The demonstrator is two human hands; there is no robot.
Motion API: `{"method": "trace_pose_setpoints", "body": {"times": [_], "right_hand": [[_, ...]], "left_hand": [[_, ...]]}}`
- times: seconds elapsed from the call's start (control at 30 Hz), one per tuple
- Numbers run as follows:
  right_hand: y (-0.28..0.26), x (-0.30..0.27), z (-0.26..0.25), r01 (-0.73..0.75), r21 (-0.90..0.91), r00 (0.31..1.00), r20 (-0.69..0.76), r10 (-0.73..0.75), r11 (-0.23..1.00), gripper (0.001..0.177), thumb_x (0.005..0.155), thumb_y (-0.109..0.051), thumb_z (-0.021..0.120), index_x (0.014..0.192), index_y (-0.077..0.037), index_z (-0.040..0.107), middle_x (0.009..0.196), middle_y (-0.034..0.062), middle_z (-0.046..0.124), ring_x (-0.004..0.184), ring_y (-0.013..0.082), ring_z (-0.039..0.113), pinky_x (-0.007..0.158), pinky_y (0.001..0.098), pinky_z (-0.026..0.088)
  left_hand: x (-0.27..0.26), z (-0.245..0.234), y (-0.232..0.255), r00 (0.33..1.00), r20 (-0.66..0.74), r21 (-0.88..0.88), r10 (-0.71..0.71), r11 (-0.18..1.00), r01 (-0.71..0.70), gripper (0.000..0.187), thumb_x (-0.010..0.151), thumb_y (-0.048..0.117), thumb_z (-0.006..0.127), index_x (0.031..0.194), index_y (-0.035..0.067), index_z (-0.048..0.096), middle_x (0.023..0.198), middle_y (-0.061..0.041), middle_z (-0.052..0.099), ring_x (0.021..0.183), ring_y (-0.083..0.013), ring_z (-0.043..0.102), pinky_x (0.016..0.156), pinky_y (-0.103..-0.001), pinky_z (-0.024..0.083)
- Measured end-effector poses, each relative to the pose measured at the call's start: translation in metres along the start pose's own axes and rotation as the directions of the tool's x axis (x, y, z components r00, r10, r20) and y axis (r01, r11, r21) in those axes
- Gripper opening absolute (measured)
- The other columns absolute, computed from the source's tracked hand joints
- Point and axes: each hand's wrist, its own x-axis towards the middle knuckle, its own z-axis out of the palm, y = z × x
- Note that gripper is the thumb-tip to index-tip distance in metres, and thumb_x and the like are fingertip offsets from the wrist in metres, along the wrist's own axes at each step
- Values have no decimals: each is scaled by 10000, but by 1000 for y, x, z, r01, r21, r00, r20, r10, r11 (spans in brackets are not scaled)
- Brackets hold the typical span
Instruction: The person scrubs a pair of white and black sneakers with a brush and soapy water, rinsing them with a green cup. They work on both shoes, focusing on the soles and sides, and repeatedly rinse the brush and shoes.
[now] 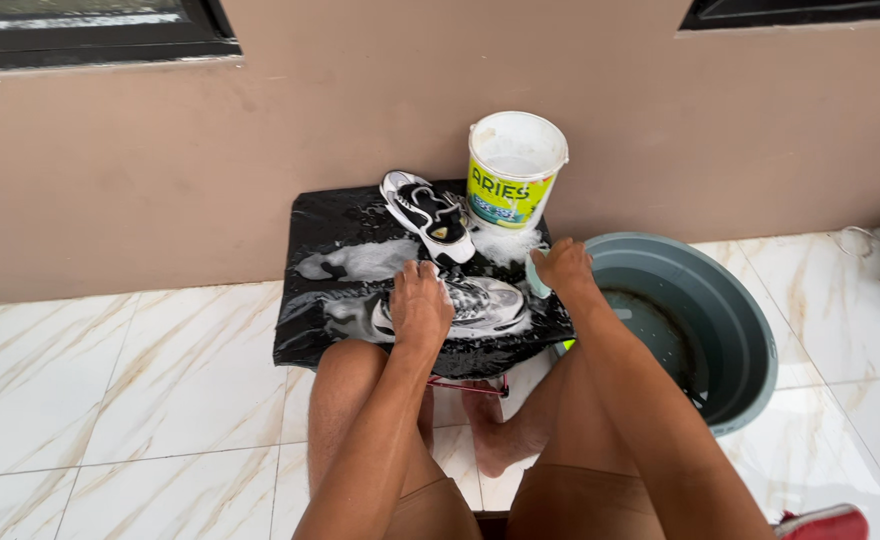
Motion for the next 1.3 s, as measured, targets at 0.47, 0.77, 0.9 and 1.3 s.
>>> {"method": "trace_pose_setpoints", "body": {"times": [0.47, 0.77, 0.9, 1.3], "right_hand": [[192, -144, -152, 92, -222, 905, 426, 12, 971, 659, 1232, -629, 650, 1539, -55, 753, 1378, 271, 856, 967, 373, 888, 638, 529, 697], [246, -191, -94, -20, -178, 720, 681, 138, 984, 689, 1192, -652, 710, 1632, -123, 744, 1611, 242, 784, 1314, 366, 889, 959, 486, 786], [221, -198, -50, -78, -139, 726, 671, 152, 987, 1008, 1242, -639, 557, 1957, -20, 208, 1817, 414, 524, 1386, 457, 833, 921, 497, 791], [264, -101, 235, -460, 431, 883, 310, 352, 776, 375, 1032, -170, 837, 1379, -38, 884, 1126, 289, 915, 1012, 525, 912, 716, 678, 763]], "left_hand": [[1, 78, 21, 786, 15, 135, 619, 777, -615, 374, 1069, 284, 821, 1406, 141, 744, 1347, -92, 657, 1449, -316, 602, 1234, -668, 450], [-14, 77, 29, 729, 172, 137, 663, 716, -684, 344, 1157, 272, 754, 1469, 129, 741, 1383, -124, 735, 1633, -340, 590, 1401, -805, 245], [-22, 67, 43, 712, 250, 107, 656, 712, -694, 380, 1129, 274, 763, 1468, 101, 752, 1477, -151, 750, 1741, -394, 518, 1446, -853, 118], [-26, 84, 57, 640, 483, 52, 597, 711, -702, 471, 1150, 276, 757, 1562, 51, 726, 1679, -215, 640, 1818, -480, 347, 1448, -903, 64]]}}
